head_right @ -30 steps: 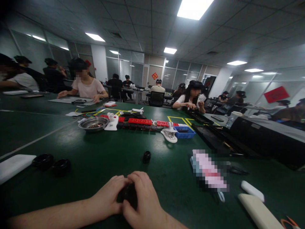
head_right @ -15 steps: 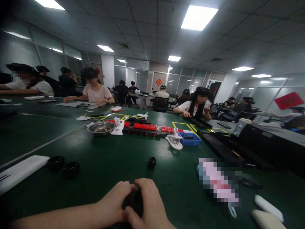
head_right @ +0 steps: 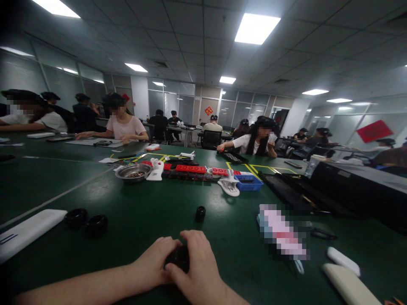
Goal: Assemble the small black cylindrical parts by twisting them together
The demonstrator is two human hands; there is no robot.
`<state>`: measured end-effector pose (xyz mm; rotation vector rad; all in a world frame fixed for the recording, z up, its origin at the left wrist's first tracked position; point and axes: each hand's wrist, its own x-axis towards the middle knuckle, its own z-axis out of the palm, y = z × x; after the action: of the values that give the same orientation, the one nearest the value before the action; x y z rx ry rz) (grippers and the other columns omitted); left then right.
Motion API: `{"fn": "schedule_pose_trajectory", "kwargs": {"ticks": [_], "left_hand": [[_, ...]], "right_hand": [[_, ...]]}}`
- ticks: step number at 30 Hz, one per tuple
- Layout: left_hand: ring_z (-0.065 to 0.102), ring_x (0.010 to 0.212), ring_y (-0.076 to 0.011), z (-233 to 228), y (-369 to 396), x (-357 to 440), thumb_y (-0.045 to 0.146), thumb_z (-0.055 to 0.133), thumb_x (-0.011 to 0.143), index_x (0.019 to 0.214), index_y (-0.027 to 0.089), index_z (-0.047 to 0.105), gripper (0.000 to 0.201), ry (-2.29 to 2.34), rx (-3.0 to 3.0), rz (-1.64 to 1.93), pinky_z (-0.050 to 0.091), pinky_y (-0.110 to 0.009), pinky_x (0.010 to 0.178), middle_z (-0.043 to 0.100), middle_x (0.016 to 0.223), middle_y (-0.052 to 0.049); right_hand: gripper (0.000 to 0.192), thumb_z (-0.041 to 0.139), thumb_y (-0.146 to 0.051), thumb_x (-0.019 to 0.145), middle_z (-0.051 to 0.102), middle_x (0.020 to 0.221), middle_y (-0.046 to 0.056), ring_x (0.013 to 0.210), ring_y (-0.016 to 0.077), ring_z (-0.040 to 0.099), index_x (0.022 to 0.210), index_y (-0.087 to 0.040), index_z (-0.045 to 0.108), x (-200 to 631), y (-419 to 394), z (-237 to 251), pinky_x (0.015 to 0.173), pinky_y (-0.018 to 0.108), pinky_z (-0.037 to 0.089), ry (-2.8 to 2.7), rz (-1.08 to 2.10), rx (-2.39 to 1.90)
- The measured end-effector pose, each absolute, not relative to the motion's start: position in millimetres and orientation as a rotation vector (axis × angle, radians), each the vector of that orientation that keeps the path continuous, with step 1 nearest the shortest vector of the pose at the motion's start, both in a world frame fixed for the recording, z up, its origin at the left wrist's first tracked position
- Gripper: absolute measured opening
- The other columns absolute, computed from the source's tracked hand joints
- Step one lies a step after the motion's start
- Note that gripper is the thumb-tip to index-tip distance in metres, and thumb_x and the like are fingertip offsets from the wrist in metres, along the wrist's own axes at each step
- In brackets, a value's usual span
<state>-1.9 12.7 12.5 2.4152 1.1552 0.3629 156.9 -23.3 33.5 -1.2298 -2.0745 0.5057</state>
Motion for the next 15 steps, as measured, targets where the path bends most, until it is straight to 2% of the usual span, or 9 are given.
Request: {"fn": "schedule_pose_trajectory", "kwargs": {"ticks": [3, 6, 10, 15], "left_hand": [[0.052, 0.080, -0.0212, 12.6, 11.9, -1.2, 0.041, 0.063, 0.066, 0.089, 0.019, 0.055, 0.033, 1.171, 2.425, 0.346, 0.039, -0.030, 0.072, 0.057, 0.087, -0.002], [0.052, 0.081, -0.0211, 10.0, 12.3, -1.7, 0.036, 0.064, 0.065, 0.092, 0.020, 0.056, 0.033, 1.163, 2.412, 0.362, 0.040, -0.030, 0.073, 0.058, 0.088, -0.002], [0.052, 0.082, -0.0214, 10.5, 12.2, -2.4, 0.037, 0.065, 0.065, 0.094, 0.019, 0.056, 0.035, 1.163, 2.402, 0.380, 0.040, -0.030, 0.074, 0.058, 0.090, -0.002], [0.052, 0.078, -0.0210, 15.8, 9.9, -1.5, 0.044, 0.064, 0.065, 0.085, 0.018, 0.057, 0.034, 1.167, 2.408, 0.389, 0.040, -0.030, 0.071, 0.058, 0.084, -0.001]], "right_hand": [[0.039, 0.057, -0.013, 0.064, 0.054, 0.098, 0.007, 0.093, 0.0224, 0.050, 0.103, -0.017, 0.048, 157.9, -22.5, 33.2, 0.084, 0.038, 0.042, -2.099, 0.548, -1.225], [0.044, 0.050, -0.005, 0.062, 0.053, 0.100, 0.006, 0.093, 0.0186, 0.051, 0.104, -0.018, 0.047, 159.9, -23.2, 33.7, 0.084, 0.032, 0.042, -2.162, 0.611, -1.081], [0.054, 0.053, -0.006, 0.057, 0.050, 0.108, 0.007, 0.101, 0.0204, 0.047, 0.110, -0.017, 0.044, 159.8, -25.6, 34.4, 0.091, 0.035, 0.037, -2.184, 0.556, -1.010], [0.043, 0.061, -0.018, 0.065, 0.053, 0.100, 0.008, 0.093, 0.0225, 0.050, 0.105, -0.016, 0.047, 157.7, -22.9, 32.0, 0.083, 0.038, 0.041, -2.005, 0.535, -1.271]]}}
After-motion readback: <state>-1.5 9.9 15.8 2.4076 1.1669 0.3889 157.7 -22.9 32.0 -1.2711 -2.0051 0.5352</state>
